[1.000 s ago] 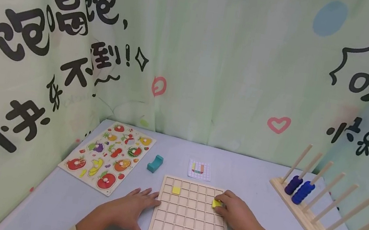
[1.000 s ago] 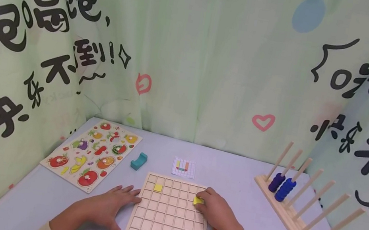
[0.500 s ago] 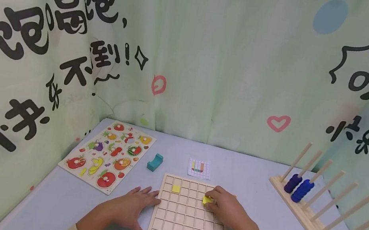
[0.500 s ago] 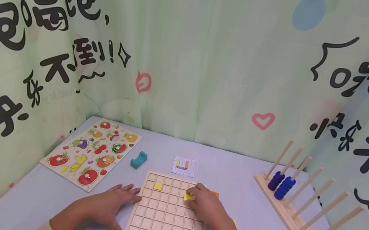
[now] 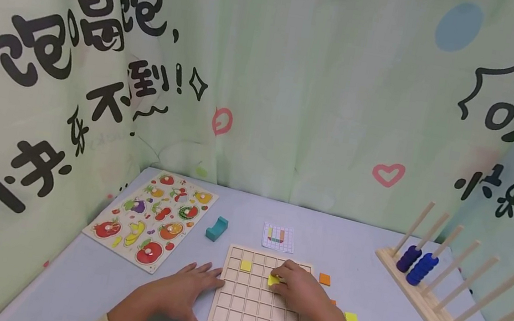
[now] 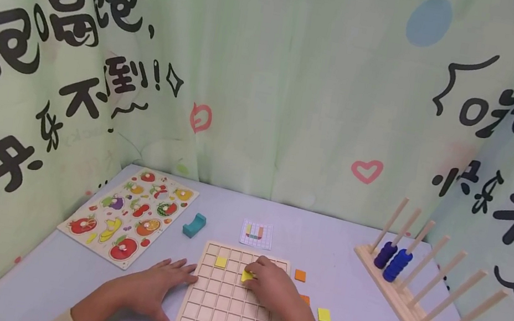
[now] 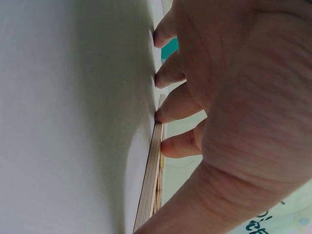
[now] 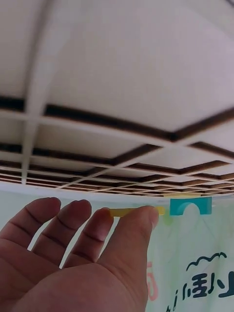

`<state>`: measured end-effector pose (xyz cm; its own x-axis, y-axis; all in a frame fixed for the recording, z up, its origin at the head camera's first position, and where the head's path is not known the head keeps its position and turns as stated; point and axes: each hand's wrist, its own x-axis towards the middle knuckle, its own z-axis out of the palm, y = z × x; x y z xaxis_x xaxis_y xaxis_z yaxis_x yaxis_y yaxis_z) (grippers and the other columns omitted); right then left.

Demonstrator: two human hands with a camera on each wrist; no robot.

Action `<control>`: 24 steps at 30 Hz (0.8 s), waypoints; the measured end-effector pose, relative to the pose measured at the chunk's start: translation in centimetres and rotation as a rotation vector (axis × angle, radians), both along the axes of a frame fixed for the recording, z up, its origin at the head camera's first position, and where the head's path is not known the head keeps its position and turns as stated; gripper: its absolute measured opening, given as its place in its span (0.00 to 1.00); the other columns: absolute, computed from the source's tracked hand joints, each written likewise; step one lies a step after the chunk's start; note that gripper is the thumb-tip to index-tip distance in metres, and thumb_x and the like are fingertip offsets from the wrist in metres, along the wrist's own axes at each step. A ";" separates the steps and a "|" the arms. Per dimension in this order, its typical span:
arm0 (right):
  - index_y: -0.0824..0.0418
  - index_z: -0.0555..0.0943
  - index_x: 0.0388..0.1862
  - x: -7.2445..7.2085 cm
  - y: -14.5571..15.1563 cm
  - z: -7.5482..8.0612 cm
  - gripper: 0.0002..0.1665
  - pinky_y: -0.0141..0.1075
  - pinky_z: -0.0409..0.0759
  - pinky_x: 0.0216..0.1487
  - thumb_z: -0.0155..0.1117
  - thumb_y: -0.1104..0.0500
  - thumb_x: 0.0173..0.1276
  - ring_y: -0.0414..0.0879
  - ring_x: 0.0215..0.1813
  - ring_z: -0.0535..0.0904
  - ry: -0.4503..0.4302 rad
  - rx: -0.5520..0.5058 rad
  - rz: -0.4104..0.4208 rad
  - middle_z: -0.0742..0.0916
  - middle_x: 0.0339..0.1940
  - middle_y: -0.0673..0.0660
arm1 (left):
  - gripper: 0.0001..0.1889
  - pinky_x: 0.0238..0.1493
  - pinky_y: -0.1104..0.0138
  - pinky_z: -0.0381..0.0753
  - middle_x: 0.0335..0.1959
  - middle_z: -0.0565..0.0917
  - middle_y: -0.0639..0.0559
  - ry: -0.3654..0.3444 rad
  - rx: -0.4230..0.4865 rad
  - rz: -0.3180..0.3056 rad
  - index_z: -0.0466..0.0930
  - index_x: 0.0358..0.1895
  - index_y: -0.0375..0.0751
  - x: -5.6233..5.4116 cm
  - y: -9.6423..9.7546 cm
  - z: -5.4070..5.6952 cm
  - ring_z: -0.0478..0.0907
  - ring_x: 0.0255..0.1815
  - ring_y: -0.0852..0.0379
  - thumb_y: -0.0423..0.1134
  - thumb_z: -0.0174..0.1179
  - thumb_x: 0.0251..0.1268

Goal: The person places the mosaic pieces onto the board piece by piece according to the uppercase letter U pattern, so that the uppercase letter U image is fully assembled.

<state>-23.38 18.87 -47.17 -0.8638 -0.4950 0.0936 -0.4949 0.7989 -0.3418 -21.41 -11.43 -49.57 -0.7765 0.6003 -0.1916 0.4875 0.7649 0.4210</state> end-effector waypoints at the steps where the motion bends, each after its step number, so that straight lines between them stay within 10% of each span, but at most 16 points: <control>1: 0.57 0.84 0.50 0.0 -0.2 0.0 0.14 0.40 0.79 0.43 0.68 0.55 0.66 0.39 0.40 0.75 0.000 -0.001 0.005 0.79 0.44 0.46 | 0.55 0.73 0.46 0.45 0.75 0.60 0.58 0.002 -0.003 0.000 0.67 0.71 0.61 0.0 0.0 0.0 0.47 0.77 0.49 0.71 0.73 0.28; 24: 0.56 0.84 0.52 -1.0 -4.6 0.1 0.16 0.40 0.79 0.49 0.66 0.52 0.68 0.39 0.43 0.76 -0.059 -0.011 0.033 0.80 0.46 0.46 | 0.55 0.73 0.45 0.44 0.75 0.60 0.59 -0.012 -0.004 0.006 0.66 0.71 0.64 -0.1 0.0 -0.2 0.47 0.77 0.50 0.74 0.71 0.28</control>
